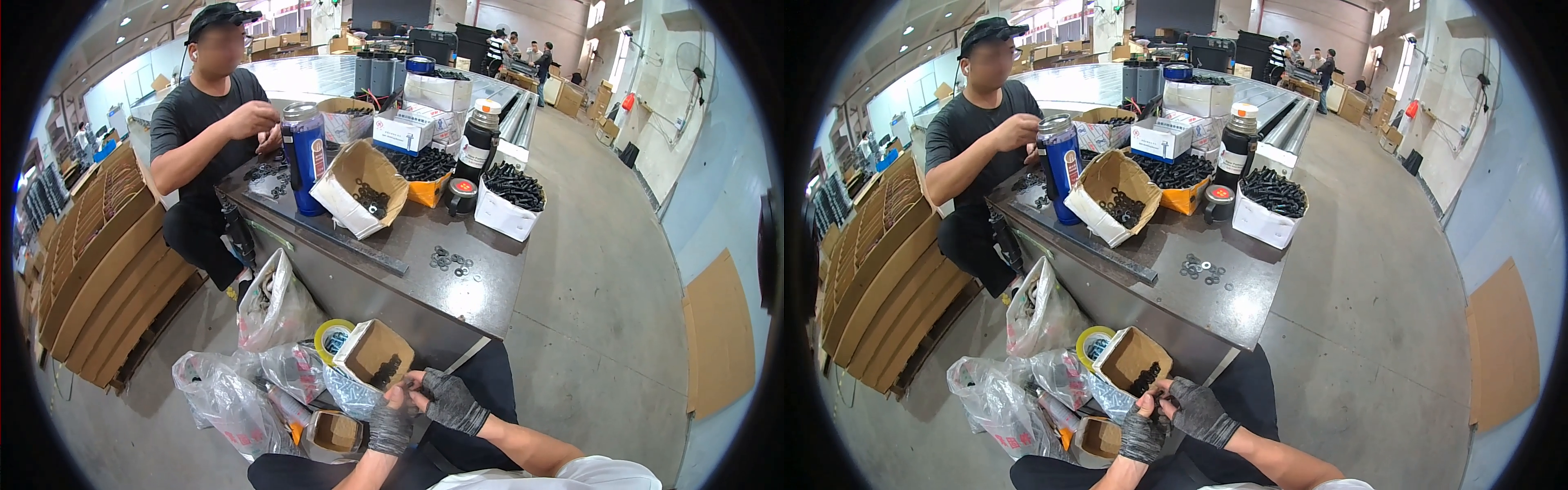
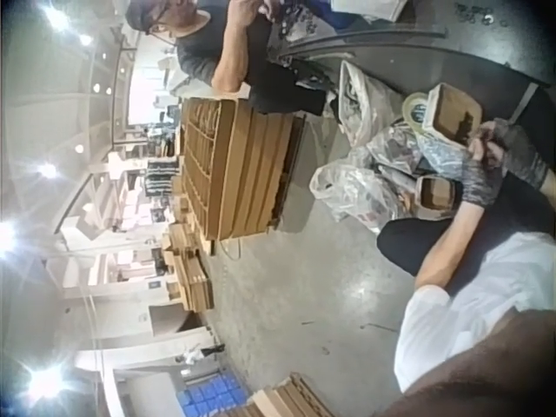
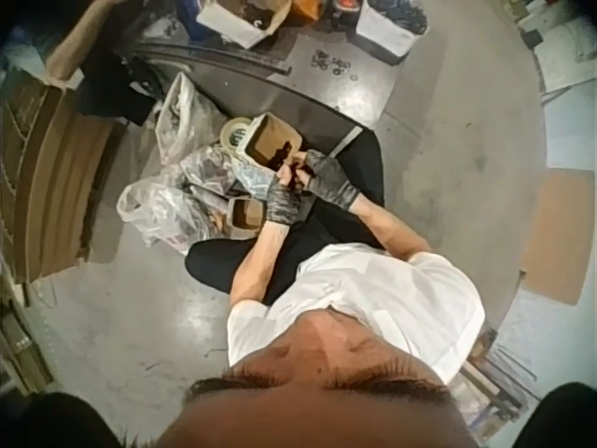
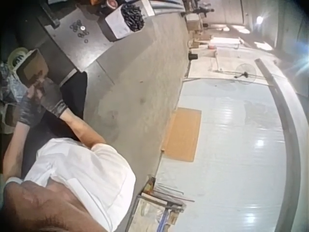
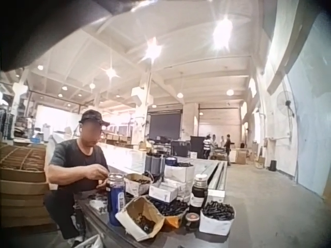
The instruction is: Threading black plastic components onto a metal rod at a factory workbench.
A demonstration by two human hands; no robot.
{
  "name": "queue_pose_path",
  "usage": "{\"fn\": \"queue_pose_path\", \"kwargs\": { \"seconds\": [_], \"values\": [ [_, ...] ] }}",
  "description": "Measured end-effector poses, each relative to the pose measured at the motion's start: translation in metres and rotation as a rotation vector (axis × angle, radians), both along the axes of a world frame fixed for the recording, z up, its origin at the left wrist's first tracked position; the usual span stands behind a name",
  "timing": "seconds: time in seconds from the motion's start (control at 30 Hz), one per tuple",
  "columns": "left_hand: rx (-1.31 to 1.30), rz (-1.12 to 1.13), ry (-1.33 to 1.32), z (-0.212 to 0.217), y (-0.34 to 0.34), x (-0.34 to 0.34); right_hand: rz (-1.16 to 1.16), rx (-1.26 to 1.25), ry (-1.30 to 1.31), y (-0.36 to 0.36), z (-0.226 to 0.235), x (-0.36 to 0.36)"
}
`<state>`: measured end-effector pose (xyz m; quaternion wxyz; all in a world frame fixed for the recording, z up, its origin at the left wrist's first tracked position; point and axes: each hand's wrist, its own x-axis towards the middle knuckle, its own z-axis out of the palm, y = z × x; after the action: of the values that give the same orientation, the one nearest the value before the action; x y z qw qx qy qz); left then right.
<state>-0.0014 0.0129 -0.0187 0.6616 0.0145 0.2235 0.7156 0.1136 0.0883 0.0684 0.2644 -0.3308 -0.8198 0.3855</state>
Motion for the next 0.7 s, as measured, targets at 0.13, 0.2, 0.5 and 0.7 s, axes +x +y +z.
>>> {"fn": "queue_pose_path", "kwargs": {
  "seconds": [0.13,0.2,0.5,0.7],
  "values": [
    [-0.065,0.054,0.21,-0.019,-0.002,0.004,0.036,0.046,-0.013,0.0,-0.002,0.005],
    [-0.066,0.035,0.224,-0.011,-0.002,0.004,0.044,0.082,-0.029,0.0,0.008,0.005],
    [-0.05,0.009,0.265,-0.005,-0.006,0.007,0.071,0.222,-0.044,-0.002,0.029,0.012],
    [-0.043,0.021,0.282,0.01,-0.01,0.002,0.157,0.212,-0.066,-0.004,0.06,0.011]
  ]
}}
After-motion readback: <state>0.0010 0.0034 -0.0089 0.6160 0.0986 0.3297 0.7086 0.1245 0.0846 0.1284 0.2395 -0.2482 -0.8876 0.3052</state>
